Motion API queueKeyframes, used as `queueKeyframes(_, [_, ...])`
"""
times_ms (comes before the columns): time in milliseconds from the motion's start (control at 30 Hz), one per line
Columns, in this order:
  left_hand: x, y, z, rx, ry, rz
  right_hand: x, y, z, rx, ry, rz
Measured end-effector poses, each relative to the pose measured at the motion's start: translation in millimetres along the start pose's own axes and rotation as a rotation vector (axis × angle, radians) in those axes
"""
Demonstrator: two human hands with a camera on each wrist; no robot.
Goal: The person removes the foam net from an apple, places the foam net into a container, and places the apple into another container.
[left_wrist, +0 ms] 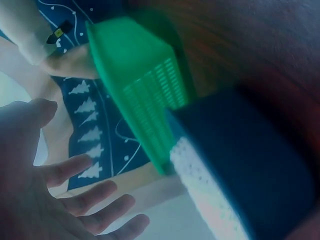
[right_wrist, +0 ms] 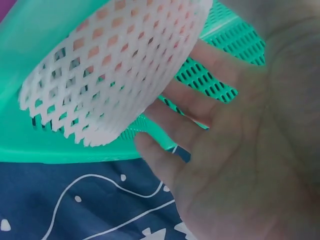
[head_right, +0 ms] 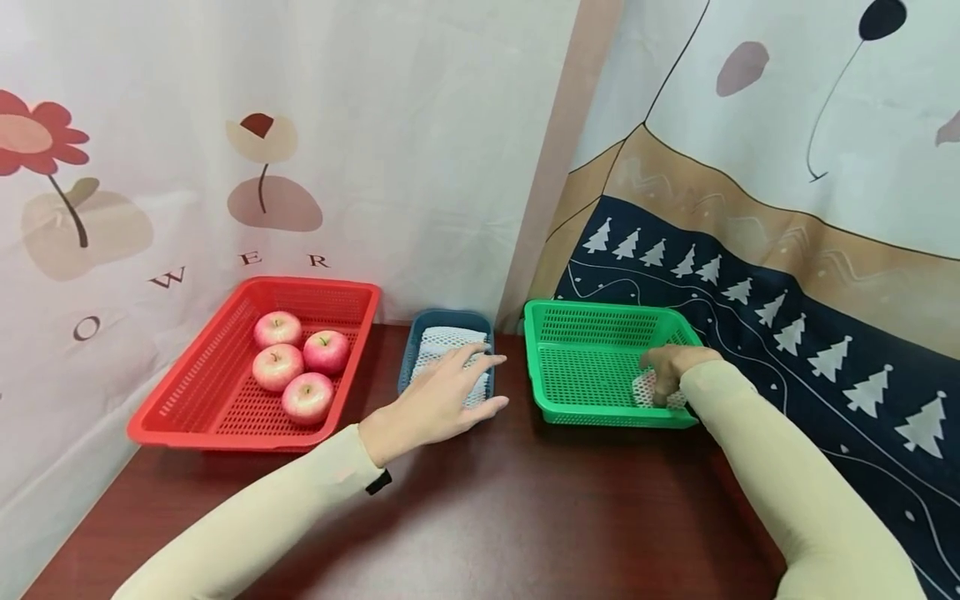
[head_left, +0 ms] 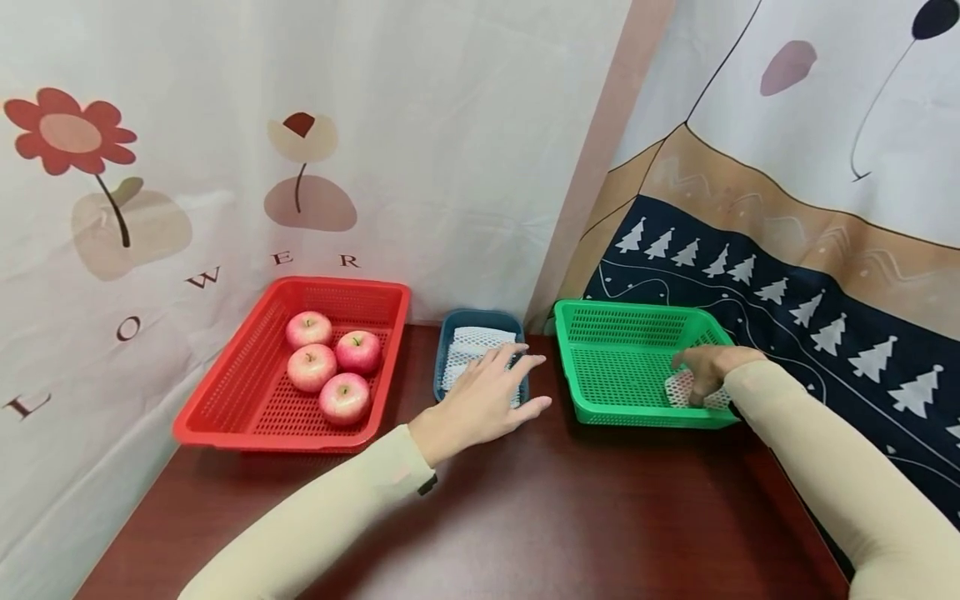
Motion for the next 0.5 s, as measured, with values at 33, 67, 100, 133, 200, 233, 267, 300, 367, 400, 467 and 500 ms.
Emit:
queueKeyframes(33, [2.6, 2.4, 1.2, -0.004, 0.0, -0.006, 0, 0, 0, -0.004, -0.001, -0.002])
queueKeyframes(67, [5.3, 4.6, 2.4, -0.007, 0.001, -0.012, -1, 1, -1, -0.008, 0.0, -0.004])
queueKeyframes(100, [8.0, 6.8, 3.6, -0.01, 0.001, -0.019, -1, 1, -1, -0.01, 0.002, -0.006])
queueKeyframes(133, [11.3, 9.1, 4.7, -0.011, 0.007, -0.024, -2, 2, -1, -0.01, 0.006, -0.01])
queueKeyframes(200, [18.1, 13.6, 7.0, -0.011, 0.015, -0.034, -2, 2, -2, -0.012, 0.01, -0.019])
queueKeyframes(233, [22.2, 15.9, 8.0, -0.012, 0.018, -0.04, -2, 3, -1, -0.012, 0.013, -0.024])
queueKeyframes(267, [26.2, 18.0, 9.1, -0.012, 0.019, -0.046, -2, 3, -1, -0.009, 0.017, -0.03])
queueKeyframes(300, [30.1, 19.8, 10.2, -0.016, 0.018, -0.053, -2, 4, -1, -0.004, 0.018, -0.034])
queueKeyframes(367, [37.7, 23.3, 12.6, -0.021, 0.013, -0.066, -1, 5, 0, 0.008, 0.028, -0.045])
queueKeyframes(400, [41.3, 24.8, 13.8, -0.024, 0.006, -0.073, 0, 6, 0, 0.014, 0.033, -0.049])
queueKeyframes(467, [48.0, 27.4, 16.3, -0.027, -0.009, -0.085, 1, 8, 1, 0.021, 0.042, -0.058])
queueKeyframes(500, [51.2, 28.6, 17.3, -0.029, -0.013, -0.088, 2, 8, 1, 0.023, 0.048, -0.062])
Point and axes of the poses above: each hand's wrist, its own y-axis towards the middle knuckle, its own x-axis out of the palm, z = x × y, the point moved 4 cm from there along y, towards the middle knuckle, and after that the axes turned 5 degrees about x, right-handed, at the moved point
